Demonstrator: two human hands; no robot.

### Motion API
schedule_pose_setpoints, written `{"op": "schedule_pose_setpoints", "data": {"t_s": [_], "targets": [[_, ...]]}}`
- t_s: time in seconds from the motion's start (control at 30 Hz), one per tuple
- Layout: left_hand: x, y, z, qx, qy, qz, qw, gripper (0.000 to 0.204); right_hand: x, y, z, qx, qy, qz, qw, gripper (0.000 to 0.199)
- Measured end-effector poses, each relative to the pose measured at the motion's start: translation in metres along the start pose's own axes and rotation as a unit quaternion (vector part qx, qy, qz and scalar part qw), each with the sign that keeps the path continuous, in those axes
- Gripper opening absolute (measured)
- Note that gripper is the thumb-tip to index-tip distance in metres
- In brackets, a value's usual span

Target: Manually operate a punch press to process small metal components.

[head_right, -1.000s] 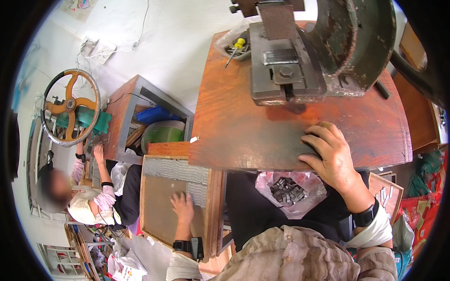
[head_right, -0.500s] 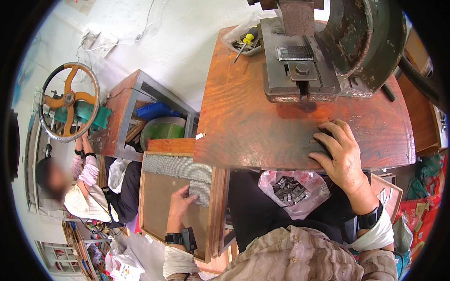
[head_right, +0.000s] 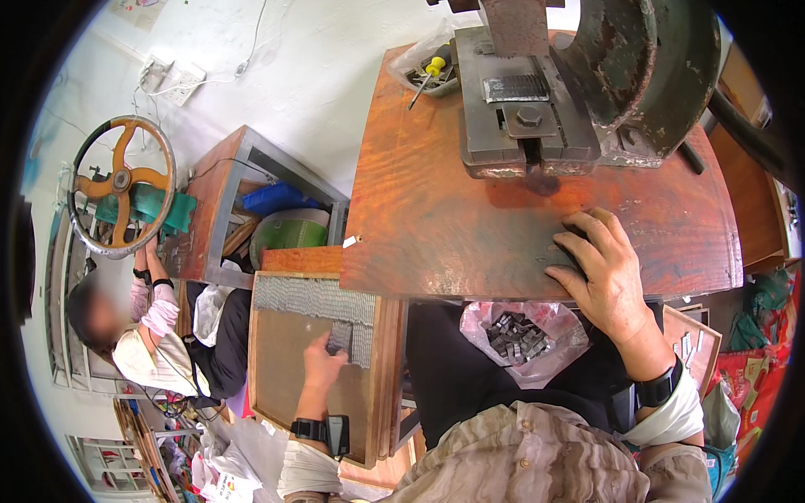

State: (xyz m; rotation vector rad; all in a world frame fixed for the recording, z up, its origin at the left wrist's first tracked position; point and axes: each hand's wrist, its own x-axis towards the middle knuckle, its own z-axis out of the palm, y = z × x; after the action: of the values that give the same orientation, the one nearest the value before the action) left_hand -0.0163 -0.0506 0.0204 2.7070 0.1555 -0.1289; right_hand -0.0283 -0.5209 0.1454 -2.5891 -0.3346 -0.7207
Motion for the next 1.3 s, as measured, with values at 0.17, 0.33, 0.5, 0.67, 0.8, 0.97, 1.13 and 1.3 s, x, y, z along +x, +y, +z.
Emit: {"op": "schedule_pose_setpoints", "data": {"t_s": [0.17,0.33,0.5,0.67,0.8,0.97,1.13,1.3], "targets": [[0.002,-0.008,0.009,0.040,0.081,0.055,0.994,0.051,0.001,0.002,0.000,-0.005,0.004,0.002,1.000,0.038],[0.000,0.002,-0.009,-0.106,0.051,-0.064,0.991,0.043,-0.001,0.005,-0.005,-0.017,0.015,-0.007,1.000,0.039],[0.005,0.118,-0.090,-0.310,0.017,-0.031,0.950,0.033,-0.004,0.002,-0.002,0.005,0.014,-0.017,1.000,0.035],[0.058,0.304,-0.116,-0.348,-0.045,0.149,0.924,0.034,-0.009,0.010,-0.001,0.007,0.024,-0.010,1.000,0.032],[0.101,0.391,-0.101,-0.214,-0.015,0.245,0.945,0.040,-0.009,0.010,-0.003,0.022,0.038,-0.020,0.999,0.028],[0.109,0.436,-0.077,-0.176,0.010,0.263,0.949,0.040,-0.010,0.012,-0.002,0.021,0.035,-0.021,0.999,0.029],[0.102,0.457,-0.071,-0.152,0.063,0.245,0.955,0.040,-0.011,0.011,-0.004,0.039,0.018,-0.006,0.999,0.032],[0.123,0.430,-0.079,-0.411,-0.178,0.287,0.847,0.027,-0.010,0.015,-0.013,0.072,0.033,0.005,0.997,0.034]]}}
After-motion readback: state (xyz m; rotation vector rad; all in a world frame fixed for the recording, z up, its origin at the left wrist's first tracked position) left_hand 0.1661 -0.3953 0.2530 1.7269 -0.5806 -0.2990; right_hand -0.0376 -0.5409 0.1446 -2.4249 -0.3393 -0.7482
